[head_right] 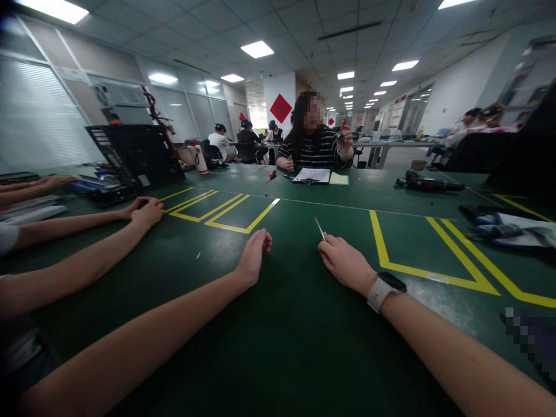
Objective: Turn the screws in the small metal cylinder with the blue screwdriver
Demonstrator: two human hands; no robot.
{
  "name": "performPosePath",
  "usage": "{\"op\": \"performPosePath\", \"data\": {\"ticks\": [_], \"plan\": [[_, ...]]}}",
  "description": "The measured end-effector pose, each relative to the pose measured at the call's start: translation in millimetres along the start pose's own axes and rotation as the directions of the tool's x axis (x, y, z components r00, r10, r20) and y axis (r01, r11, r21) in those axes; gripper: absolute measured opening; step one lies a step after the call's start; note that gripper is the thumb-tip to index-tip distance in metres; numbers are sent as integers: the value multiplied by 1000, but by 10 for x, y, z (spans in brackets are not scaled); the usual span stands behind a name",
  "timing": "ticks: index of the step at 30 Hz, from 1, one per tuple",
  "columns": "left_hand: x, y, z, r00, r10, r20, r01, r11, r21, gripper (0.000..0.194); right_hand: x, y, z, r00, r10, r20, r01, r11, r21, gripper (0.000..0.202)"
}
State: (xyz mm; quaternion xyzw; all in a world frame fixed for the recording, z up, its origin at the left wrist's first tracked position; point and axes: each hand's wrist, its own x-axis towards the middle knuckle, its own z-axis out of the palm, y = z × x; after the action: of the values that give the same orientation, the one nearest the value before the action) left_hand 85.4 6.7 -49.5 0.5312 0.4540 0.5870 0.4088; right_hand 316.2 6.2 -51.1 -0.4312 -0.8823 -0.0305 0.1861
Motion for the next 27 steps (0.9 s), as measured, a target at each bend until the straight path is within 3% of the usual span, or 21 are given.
{"op": "performPosePath", "data": {"ticks": [7,12,21,27], "plan": [[-1,-9,-6,1000,-11,15,11,1000,-5,30,-137,710,-117,994,106,-3,-106,992,-64,16],[5,-17,-7,999,-17,30,17,1000,-5,31,-257,1085,-155,978,209,-26,-210,972,-110,20],[1,8,16,998,-40,46,40,999,2,30,-412,1435,-305,948,317,-9,-313,930,-195,23],[-7,27,16,997,-49,55,48,999,16,30,-447,1460,-325,942,335,-6,-325,911,-254,25]]}}
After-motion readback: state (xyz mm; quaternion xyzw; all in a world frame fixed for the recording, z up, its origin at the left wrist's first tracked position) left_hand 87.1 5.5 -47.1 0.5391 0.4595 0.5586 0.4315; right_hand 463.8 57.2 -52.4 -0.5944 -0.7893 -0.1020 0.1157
